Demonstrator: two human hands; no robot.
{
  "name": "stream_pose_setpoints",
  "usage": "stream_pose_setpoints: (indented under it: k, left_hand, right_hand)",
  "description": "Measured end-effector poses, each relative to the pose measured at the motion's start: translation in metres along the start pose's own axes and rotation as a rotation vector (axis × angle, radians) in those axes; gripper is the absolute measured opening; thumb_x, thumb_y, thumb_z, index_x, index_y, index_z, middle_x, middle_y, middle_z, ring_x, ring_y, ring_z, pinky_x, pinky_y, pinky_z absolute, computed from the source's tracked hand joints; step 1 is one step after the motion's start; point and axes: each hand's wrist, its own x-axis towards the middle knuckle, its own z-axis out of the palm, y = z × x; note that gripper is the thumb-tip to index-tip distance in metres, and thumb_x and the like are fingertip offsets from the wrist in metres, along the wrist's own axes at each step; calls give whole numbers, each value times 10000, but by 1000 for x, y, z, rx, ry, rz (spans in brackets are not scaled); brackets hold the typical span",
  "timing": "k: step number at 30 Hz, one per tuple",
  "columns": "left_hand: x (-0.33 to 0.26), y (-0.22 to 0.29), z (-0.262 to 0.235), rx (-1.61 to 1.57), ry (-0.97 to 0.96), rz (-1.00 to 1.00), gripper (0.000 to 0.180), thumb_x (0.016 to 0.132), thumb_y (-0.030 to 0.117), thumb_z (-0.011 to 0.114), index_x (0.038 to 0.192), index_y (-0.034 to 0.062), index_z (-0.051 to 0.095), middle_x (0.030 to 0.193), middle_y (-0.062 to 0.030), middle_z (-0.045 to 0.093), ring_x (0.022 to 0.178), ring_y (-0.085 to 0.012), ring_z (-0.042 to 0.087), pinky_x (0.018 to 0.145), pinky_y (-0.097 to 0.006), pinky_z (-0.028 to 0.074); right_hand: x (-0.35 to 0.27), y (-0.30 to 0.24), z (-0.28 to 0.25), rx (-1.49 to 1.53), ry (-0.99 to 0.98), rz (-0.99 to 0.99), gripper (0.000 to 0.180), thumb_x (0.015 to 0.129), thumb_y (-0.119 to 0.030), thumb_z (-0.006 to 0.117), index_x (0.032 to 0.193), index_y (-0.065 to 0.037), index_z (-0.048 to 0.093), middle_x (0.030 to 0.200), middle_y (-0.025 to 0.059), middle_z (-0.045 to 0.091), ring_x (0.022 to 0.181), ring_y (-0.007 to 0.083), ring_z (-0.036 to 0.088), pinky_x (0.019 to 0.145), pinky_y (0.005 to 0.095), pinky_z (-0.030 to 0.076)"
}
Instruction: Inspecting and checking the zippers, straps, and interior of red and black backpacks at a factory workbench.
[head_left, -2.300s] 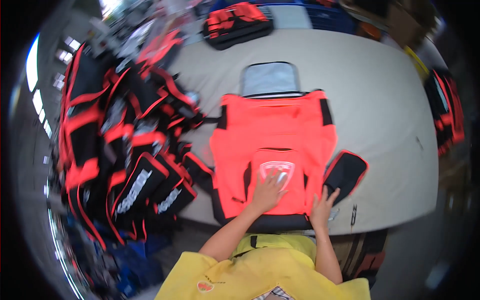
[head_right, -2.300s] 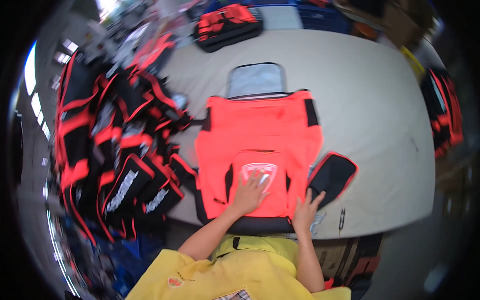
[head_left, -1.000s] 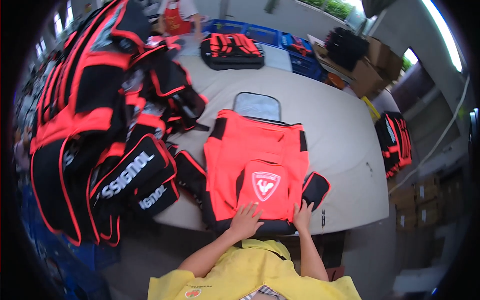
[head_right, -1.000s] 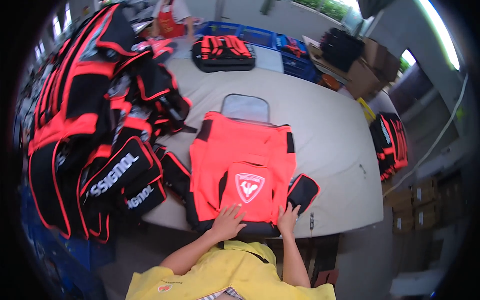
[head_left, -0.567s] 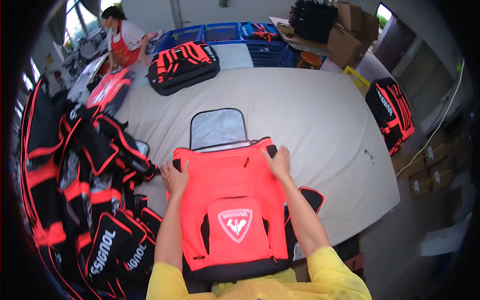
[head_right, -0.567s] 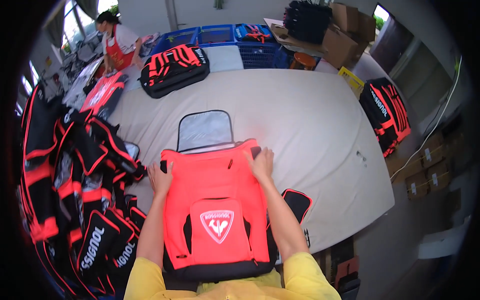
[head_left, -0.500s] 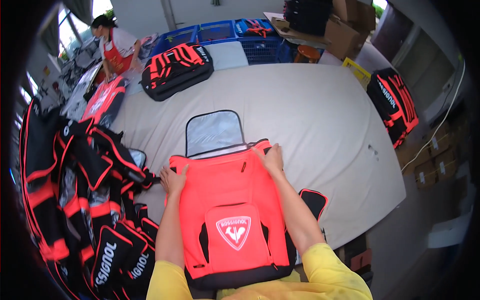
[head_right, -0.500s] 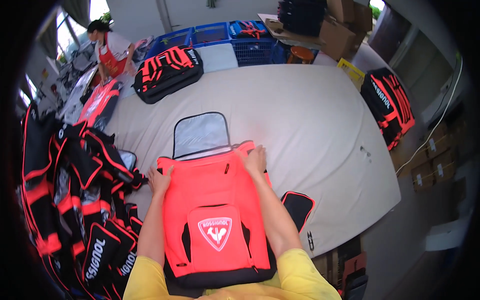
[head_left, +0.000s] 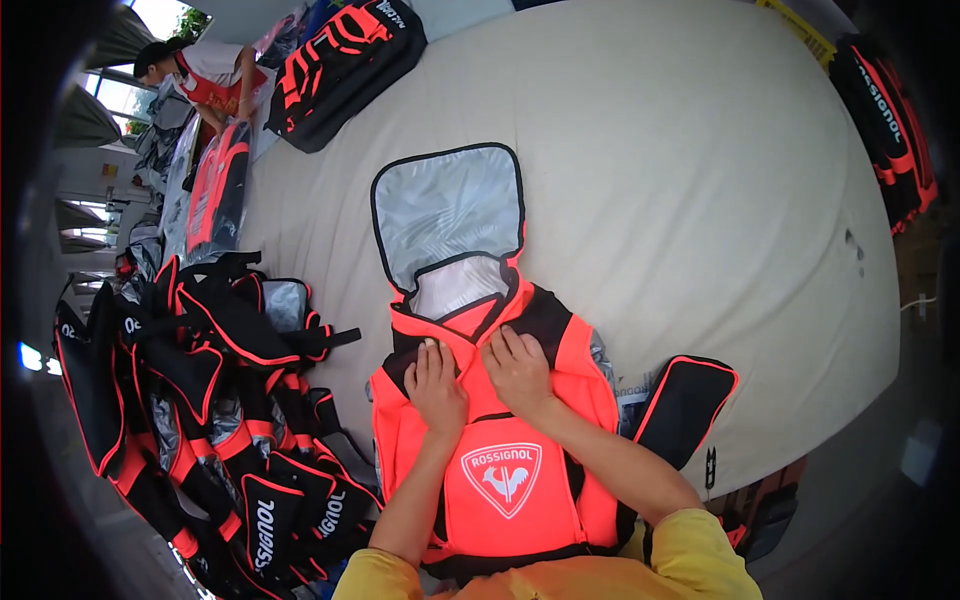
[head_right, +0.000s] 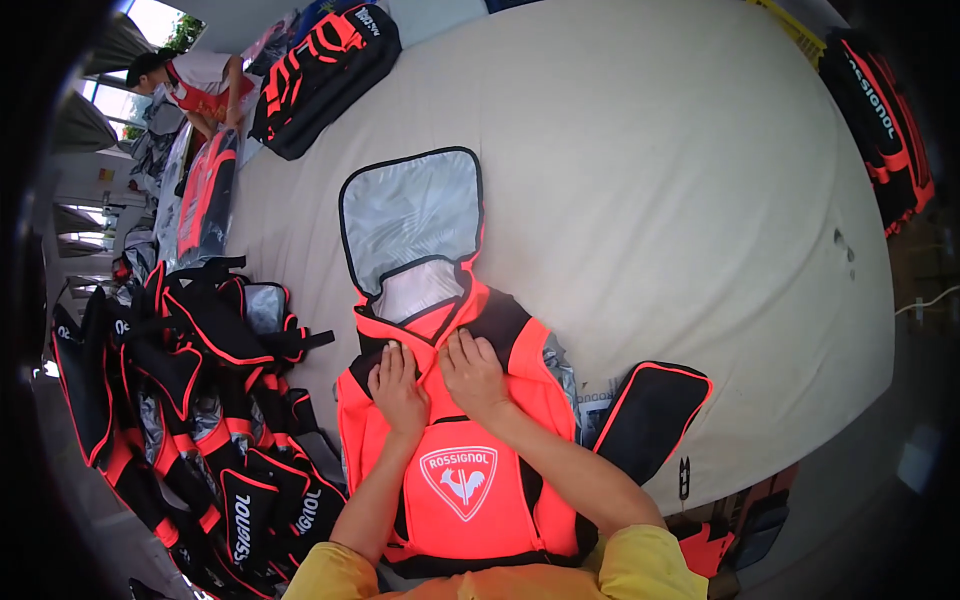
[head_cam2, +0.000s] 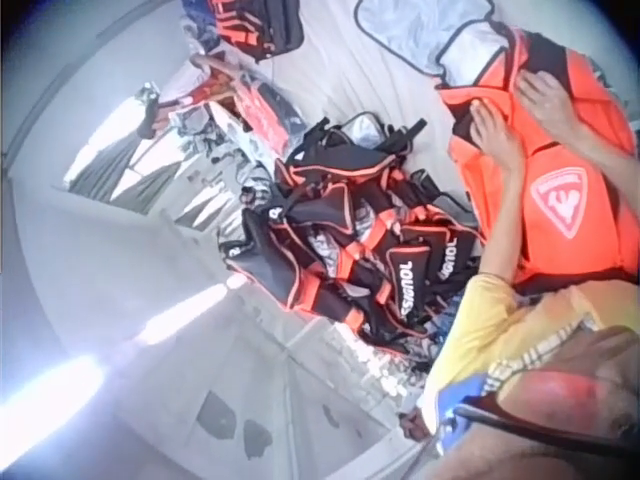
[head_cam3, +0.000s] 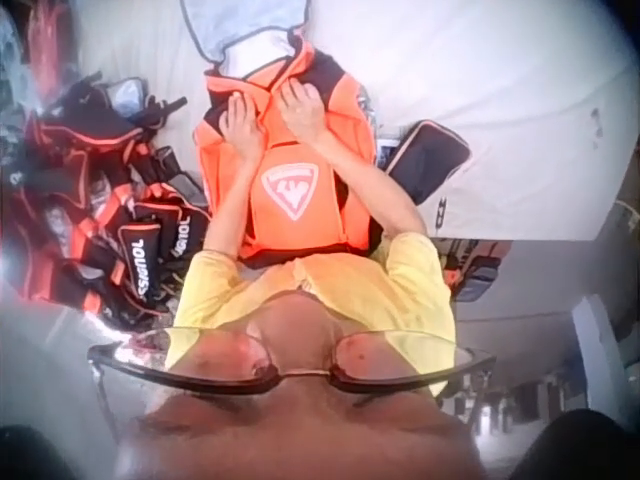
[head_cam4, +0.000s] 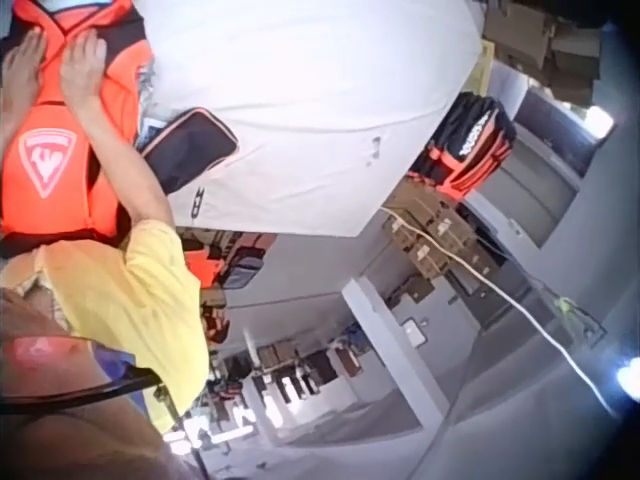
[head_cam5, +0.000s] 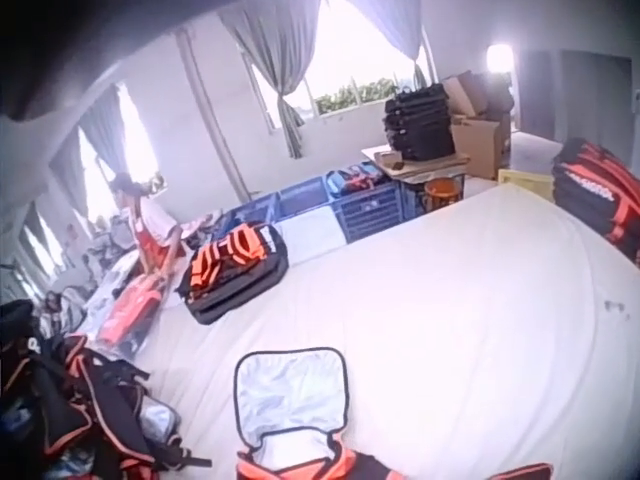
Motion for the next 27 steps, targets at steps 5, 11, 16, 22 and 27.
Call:
stream_pose_setpoints:
  k: [5,11,16,22,27]
  left_hand:
    - [4,5,-2,33,4,-3,594,872,94,622,1459,9,593,1522,-192,585,1450,-333,524,1151,-508,371]
    - [-2,4,6,-20,48,-20,574,910,152,582,1466,12,584,1524,-195,574,1442,-336,518,1143,-510,382]
    - [0,7,4,-92,120,-65,541,918,153,580,1442,19,600,1517,-183,579,1432,-329,526,1148,-510,387]
    - [-2,7,10,-18,87,-58,561,943,220,618,1471,33,585,1509,-185,561,1446,-332,488,1179,-508,372]
    - [0,-1,3,-47,139,-55,563,945,217,617,1473,28,579,1510,-191,564,1441,-328,494,1169,-510,374]
  right_hand:
    - [1,1,-10,48,-18,-36,333,870,-194,625,1109,9,737,1201,188,702,1174,330,650,920,442,505]
    - [-3,1,-7,8,-113,-58,278,877,-170,641,1081,-20,755,1167,135,720,1158,292,655,901,438,495]
    - [6,1,-10,-85,-51,-155,210,909,-159,649,1044,-57,774,1119,103,748,1101,272,675,901,437,485]
    - [8,2,-18,-127,-98,-195,209,915,-146,647,1058,-68,779,1142,90,754,1099,246,678,917,412,475]
    - [18,1,-40,-125,-133,-236,257,905,-90,652,1140,-64,753,1209,122,736,1112,265,677,922,419,476]
